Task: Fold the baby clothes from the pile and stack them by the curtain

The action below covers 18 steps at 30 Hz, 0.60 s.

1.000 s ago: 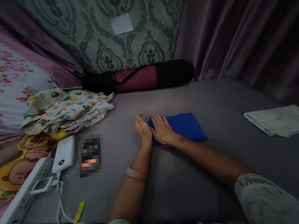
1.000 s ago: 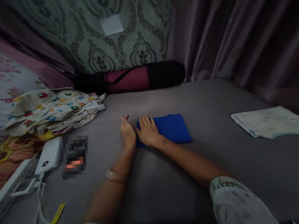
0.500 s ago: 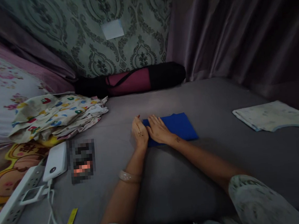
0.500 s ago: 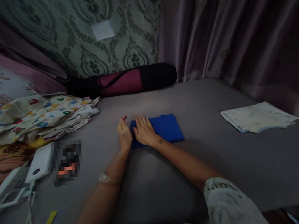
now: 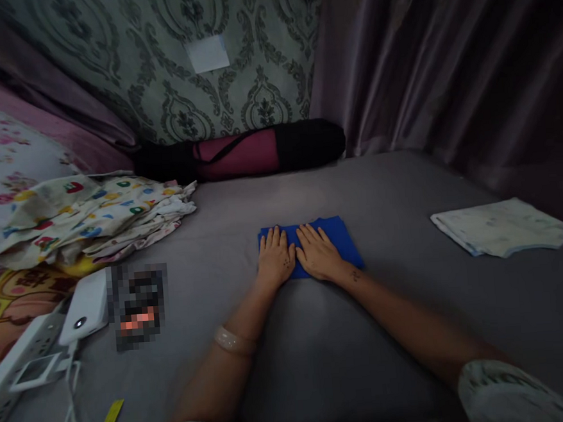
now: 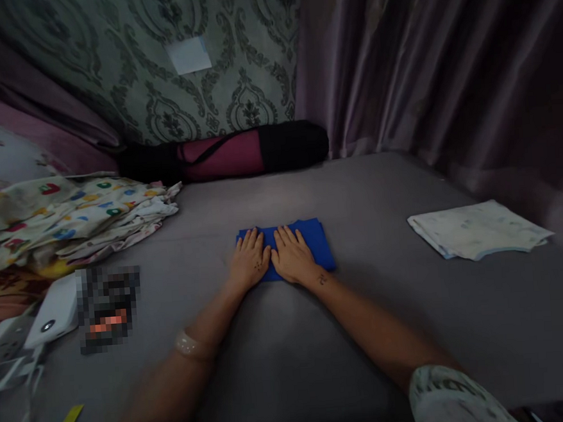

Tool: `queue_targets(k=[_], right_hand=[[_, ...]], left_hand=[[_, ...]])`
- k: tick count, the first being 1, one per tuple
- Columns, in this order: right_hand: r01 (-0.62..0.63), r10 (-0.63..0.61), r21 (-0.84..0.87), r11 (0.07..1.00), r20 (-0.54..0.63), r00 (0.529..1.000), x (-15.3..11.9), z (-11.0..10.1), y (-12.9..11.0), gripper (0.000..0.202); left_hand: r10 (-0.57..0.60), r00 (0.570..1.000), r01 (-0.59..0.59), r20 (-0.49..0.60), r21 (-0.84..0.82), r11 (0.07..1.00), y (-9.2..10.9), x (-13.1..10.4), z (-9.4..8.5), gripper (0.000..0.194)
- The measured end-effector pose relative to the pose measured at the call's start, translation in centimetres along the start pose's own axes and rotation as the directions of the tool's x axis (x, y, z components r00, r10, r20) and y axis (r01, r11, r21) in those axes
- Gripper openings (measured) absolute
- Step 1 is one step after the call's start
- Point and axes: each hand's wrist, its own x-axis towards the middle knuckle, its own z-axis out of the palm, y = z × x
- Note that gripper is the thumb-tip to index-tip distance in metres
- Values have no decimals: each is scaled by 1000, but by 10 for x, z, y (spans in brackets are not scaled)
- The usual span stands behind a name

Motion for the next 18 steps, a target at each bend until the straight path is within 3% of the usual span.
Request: queue_targets(k=[5, 12, 18], right_hand=[[-89, 88, -17, 996, -71, 994, -2, -7, 10, 63], [-165, 165, 0, 986, -28, 986, -3, -1, 19, 66], [-268, 262, -17, 963, -160, 952, -4, -4, 32, 70]], left_hand=[[-7, 990, 9, -138, 16, 1000, -3, -1, -2, 63], [-26, 999, 26, -19, -2, 1000, -10, 1, 7, 68], [-74, 976, 79, -205, 17, 997, -9, -2, -1, 71]])
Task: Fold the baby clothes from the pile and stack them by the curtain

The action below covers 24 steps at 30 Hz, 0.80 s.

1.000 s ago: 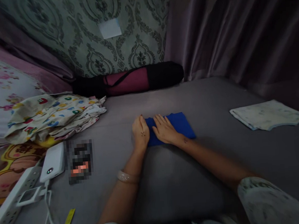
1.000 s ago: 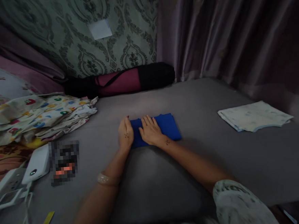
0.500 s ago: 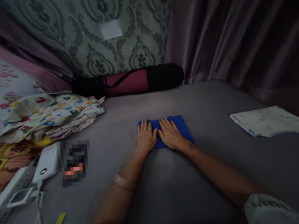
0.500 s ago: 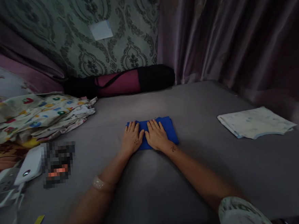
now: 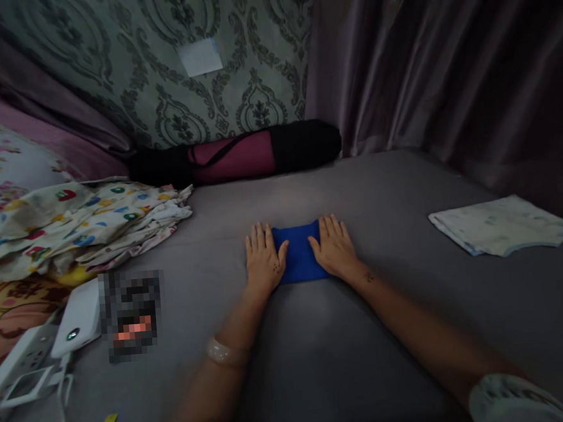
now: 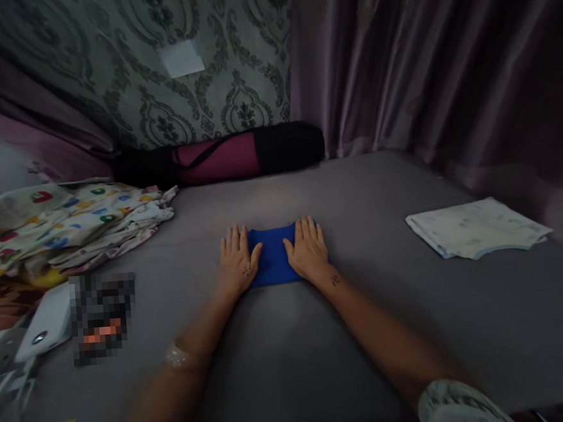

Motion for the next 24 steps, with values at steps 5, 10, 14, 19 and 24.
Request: queue_targets(k=[5, 10, 14, 19, 24], right_hand=[[-19, 20, -12, 1000, 55, 998, 5, 8, 11, 73], [-31, 32, -8, 999, 43, 999, 4, 10, 9, 73], [-24, 24, 26, 999, 17, 1000, 8, -2, 10, 62], [-15, 14, 20, 1000, 57, 998, 28, -14, 29, 44], [66, -81, 69, 995, 230, 970, 60, -16, 54, 39]], left_hand=[[-49, 990, 54, 132, -34, 998, -6, 2, 8, 72], [-63, 986, 69, 157, -34, 997, -9, 1, 14, 71], [-61, 988, 66, 139, -27, 997, -9, 6, 9, 66], [-101, 966, 103, 237, 1, 995, -22, 42, -8, 47], [76, 869, 12, 488, -175, 984, -40, 89, -19, 30]])
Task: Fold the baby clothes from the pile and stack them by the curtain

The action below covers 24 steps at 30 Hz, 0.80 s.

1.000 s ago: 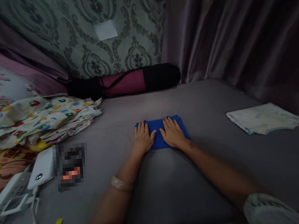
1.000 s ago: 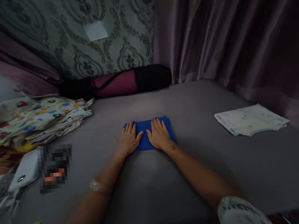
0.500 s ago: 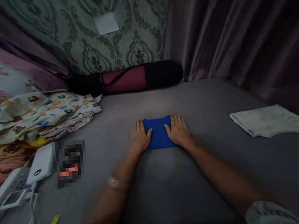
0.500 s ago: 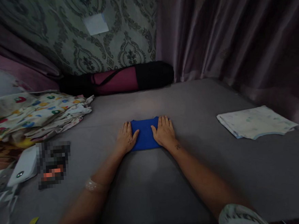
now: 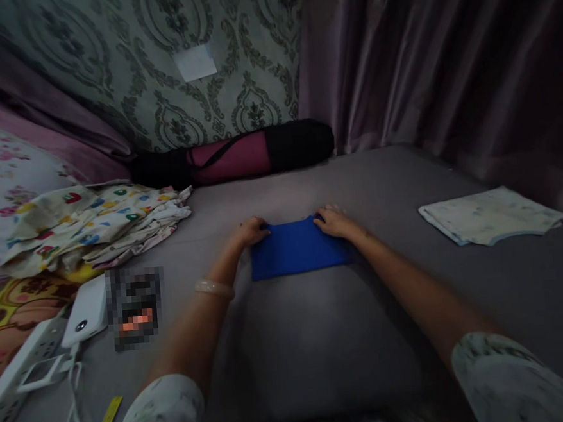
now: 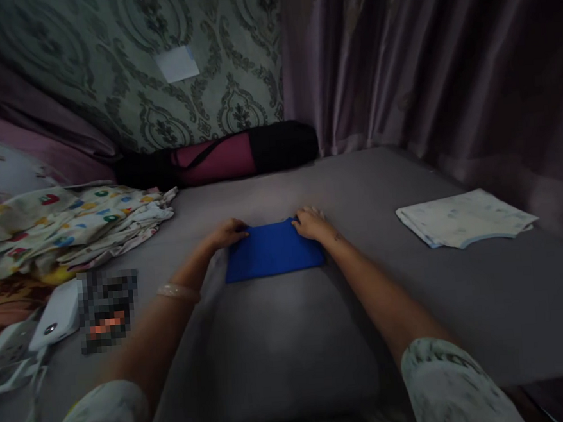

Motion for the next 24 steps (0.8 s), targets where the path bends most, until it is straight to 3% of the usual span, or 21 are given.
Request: queue_targets(k=[2, 4, 8, 14, 19, 24], right_hand=[[33, -42, 82, 996, 101, 994, 12, -4, 9, 38], [32, -64, 166, 986, 192, 979, 22, -9, 16, 35], [-35, -23, 203, 979, 278, 960, 31, -16, 19, 26], [-58, -23, 268, 962, 292, 956, 25, -24, 15, 21], [-98, 11, 353, 931, 239, 971, 21, -28, 15, 49], [-151, 23, 340, 928, 353, 935, 16, -38, 10, 60]], left_hand=[[21, 996, -13, 84, -95, 995, -2, 9, -6, 29], [-26, 991, 50, 131, -187, 981, -2, 15, -7, 28], [-64, 972, 138, 224, -330, 934, -3, 17, -9, 22], [48, 982, 63, 185, -551, 832, -12, 8, -18, 32], [114, 980, 18, 166, -636, 772, -9, -4, -31, 34], [173, 970, -25, 171, -639, 769, 6, -16, -45, 34]])
